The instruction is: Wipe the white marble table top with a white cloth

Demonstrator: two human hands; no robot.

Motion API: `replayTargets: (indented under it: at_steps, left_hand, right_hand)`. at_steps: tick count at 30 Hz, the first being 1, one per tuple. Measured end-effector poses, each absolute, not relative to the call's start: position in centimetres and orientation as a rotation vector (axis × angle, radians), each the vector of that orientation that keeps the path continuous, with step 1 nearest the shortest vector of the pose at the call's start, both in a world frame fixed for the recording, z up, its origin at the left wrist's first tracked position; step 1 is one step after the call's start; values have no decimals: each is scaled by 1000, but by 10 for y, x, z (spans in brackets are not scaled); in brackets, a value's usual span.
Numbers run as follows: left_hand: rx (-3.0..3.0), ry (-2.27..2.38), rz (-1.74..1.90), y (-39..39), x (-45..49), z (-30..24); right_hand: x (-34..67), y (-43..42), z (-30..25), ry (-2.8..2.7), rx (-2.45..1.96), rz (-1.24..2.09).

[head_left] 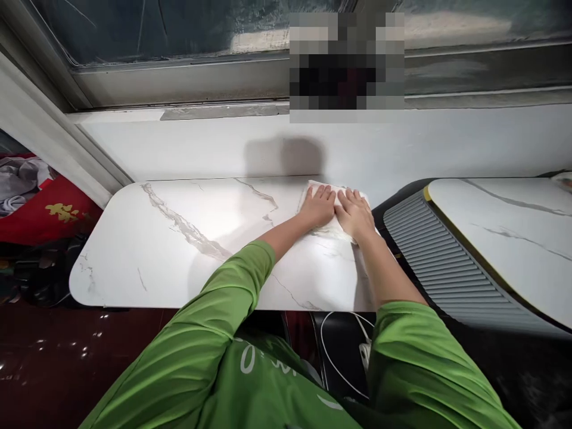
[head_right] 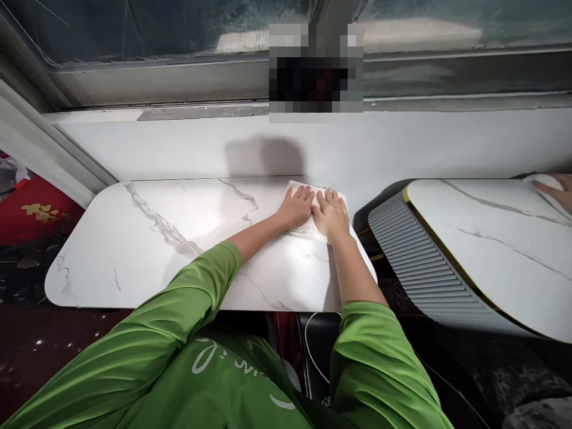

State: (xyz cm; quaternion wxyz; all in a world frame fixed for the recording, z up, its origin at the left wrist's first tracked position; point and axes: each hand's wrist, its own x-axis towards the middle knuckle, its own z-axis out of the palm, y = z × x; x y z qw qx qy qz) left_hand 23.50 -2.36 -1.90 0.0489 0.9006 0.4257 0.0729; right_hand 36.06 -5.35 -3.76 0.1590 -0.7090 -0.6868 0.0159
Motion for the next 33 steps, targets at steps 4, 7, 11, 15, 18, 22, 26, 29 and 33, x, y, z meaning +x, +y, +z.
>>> replayTargets:
  at_steps: [4,7,11,15,18,22,26,29,33]
  left_hand:
    - [2759,1304,216,-8,231,-18]
    - [2749,1328,274,3,210,-16]
    - [2698,1419,315,15,163,-14]
    - [2661,1536,332,18,93,-13]
    - [2601,1642,324,5,27,-9]
    - [2456,1817,321,-33,-64,-1]
    - [2342,2007,374,-76,-126,3]
    - [2271,2138,444,-97,-140,0]
    - [2235,2229,428,-105,-126,-2]
  right_hand:
    - [356,-30,-40,-1943,-2088,-31]
    - [336,-11,-37,-1999,-2064,-49]
    - [289,7,-30,-2082,-1974,-96]
    - [216,11,-23,-2117,-1876,-41]
    - [151,3,-17,-2168,-1754,37]
    - [64,-20,-11,-2294,-1552,181]
    - [2,-43,-7,-2373,-1252,223]
    - [-16,-53,-5,-2395,-1114,234]
    - [-6,-55,-5,-2427,-1079,258]
